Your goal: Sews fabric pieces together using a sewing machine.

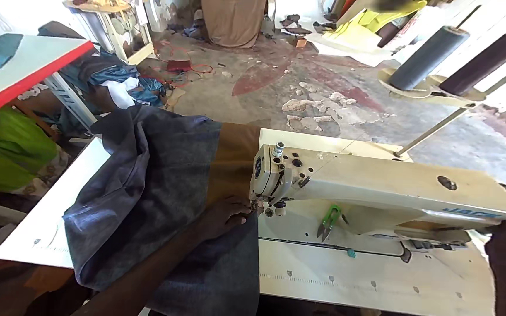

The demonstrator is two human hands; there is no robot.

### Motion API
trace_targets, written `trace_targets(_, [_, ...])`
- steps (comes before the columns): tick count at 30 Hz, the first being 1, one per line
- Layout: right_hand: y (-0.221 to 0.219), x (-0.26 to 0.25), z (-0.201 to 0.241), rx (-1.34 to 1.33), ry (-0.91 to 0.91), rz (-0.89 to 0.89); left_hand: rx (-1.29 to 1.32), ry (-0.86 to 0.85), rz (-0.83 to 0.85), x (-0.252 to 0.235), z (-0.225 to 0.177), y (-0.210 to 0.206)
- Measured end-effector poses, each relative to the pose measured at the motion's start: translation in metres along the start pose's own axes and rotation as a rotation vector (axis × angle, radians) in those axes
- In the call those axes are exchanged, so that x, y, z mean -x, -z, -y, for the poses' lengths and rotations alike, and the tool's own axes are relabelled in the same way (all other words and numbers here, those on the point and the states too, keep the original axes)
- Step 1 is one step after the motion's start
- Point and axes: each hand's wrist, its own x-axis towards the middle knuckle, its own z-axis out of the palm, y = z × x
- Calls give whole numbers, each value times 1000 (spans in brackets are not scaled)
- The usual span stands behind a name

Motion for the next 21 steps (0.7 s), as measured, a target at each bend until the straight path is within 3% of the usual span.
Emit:
trace_targets(2, [-2, -24, -59, -72, 162, -108, -25, 19, 14, 7, 1, 9])
trace_targets(4, [-9, -3, -75, -36, 181, -207, -151, 58, -61, 22, 5, 15])
trace_targets(8, [1, 34, -99, -134, 181, -228, -230, 181, -162, 46, 20, 25])
trace_targets(10, [6, 62, -75, -196, 274, -296, -240, 181, -192, 50, 23, 25])
trace_targets(12, [-10, 113, -22, -254, 394, -269, -255, 190, -188, 47, 22, 24])
trace_targets(13, [-24, 144, 5, -286, 475, -155, -251, 204, -174, 43, 21, 26])
trace_targets(17, [-119, 271, 76, -245, 645, 752, -155, 250, -142, 31, 12, 37])
trace_targets(18, [-150, 291, 82, -188, 667, 880, -124, 235, -167, 30, 8, 39])
trace_targets(19, [-179, 305, 85, -118, 698, 917, -94, 217, -188, 30, 3, 41])
trace_targets(21, [-222, 321, 84, -5, 745, 828, 40, 263, -159, 31, -15, 51])
